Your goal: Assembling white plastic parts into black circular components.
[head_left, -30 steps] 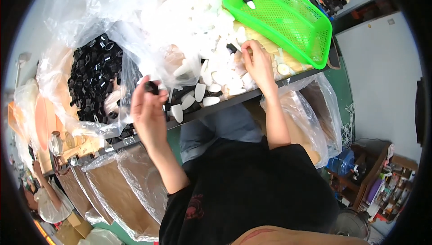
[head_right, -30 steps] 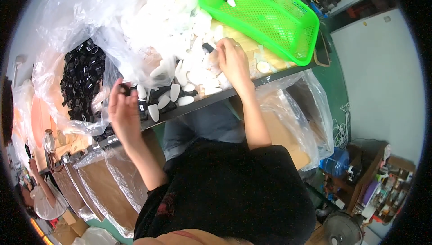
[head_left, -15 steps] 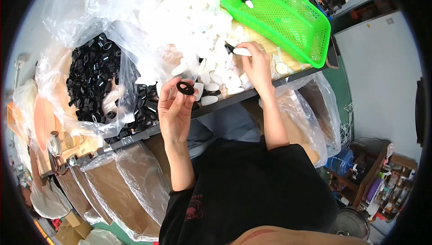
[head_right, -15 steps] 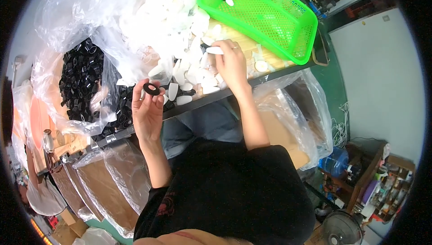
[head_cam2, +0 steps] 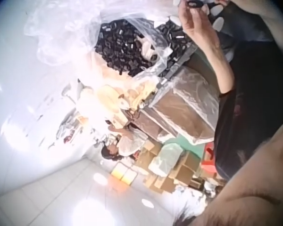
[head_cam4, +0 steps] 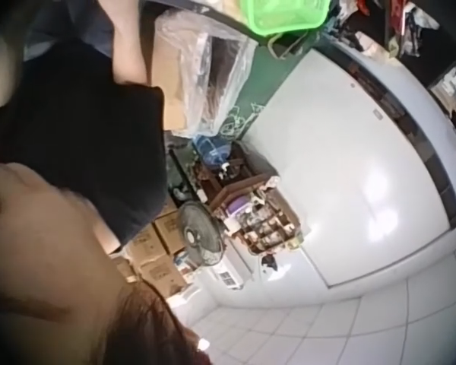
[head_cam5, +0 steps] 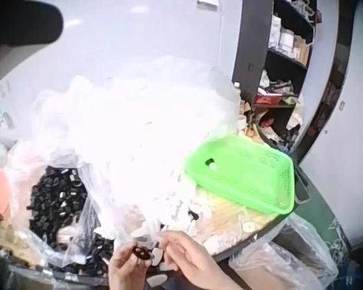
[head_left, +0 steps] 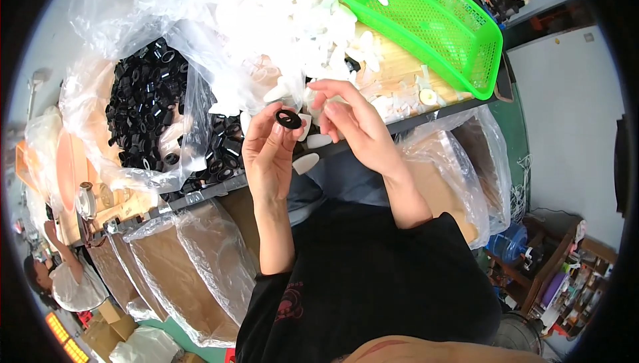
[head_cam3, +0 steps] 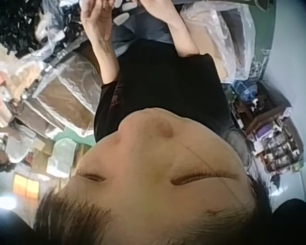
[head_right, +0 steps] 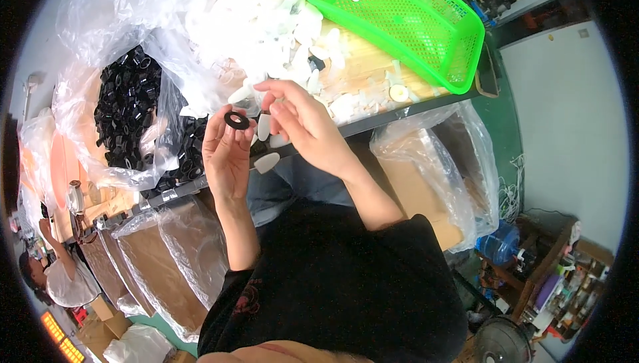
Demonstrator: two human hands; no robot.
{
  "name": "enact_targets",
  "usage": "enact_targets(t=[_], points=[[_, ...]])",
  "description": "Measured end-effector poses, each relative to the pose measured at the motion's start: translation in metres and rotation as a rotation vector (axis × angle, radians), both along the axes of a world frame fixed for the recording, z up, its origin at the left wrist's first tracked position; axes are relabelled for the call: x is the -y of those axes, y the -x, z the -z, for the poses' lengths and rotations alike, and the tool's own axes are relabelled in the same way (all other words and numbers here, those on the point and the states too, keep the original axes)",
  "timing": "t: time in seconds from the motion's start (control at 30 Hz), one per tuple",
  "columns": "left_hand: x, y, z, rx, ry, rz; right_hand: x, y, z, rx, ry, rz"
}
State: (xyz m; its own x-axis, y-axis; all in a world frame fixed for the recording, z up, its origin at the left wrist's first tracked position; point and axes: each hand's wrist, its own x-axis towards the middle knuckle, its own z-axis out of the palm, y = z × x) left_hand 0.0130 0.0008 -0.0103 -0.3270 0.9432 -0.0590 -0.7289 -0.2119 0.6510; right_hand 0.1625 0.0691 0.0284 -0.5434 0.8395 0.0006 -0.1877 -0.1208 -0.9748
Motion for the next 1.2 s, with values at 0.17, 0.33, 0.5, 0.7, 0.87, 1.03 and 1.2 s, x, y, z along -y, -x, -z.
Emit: enact_targets(t=[0.17,0.33,0.5,0.7,0.87,1.03,1.2], points=[[-0.001,0.019,0.018,-0.083,-0.058,-0.197,-0.001,-0.004,0.031,0.250,-0.313,0.157],[0.004,0.043,0.008,-0.131,-0.164,-0.253,0.065,-0.007,0.077,0.588,-0.925,-0.416],[0.015,0.043,0.006,-0.207,-0.118,-0.257,0.080,-0.014,0.138,0.810,-1.163,-0.557],[0.015,0.029,0.007,-0.174,-0.079,-0.172,0.082,-0.004,0.138,0.841,-1.238,-0.359],[0.010,0.021,0.006,-0.109,-0.121,-0.092,0.082,0.003,0.146,0.771,-1.012,-0.250],[0.015,0.022,0.001,-0.139,-0.085,-0.113,0.064,-0.001,0.024,0.269,-0.501,-0.235],[0.012,0.003,-0.004,-0.199,-0.082,-0.113,0.028,0.006,-0.008,0.148,-0.687,0.266]])
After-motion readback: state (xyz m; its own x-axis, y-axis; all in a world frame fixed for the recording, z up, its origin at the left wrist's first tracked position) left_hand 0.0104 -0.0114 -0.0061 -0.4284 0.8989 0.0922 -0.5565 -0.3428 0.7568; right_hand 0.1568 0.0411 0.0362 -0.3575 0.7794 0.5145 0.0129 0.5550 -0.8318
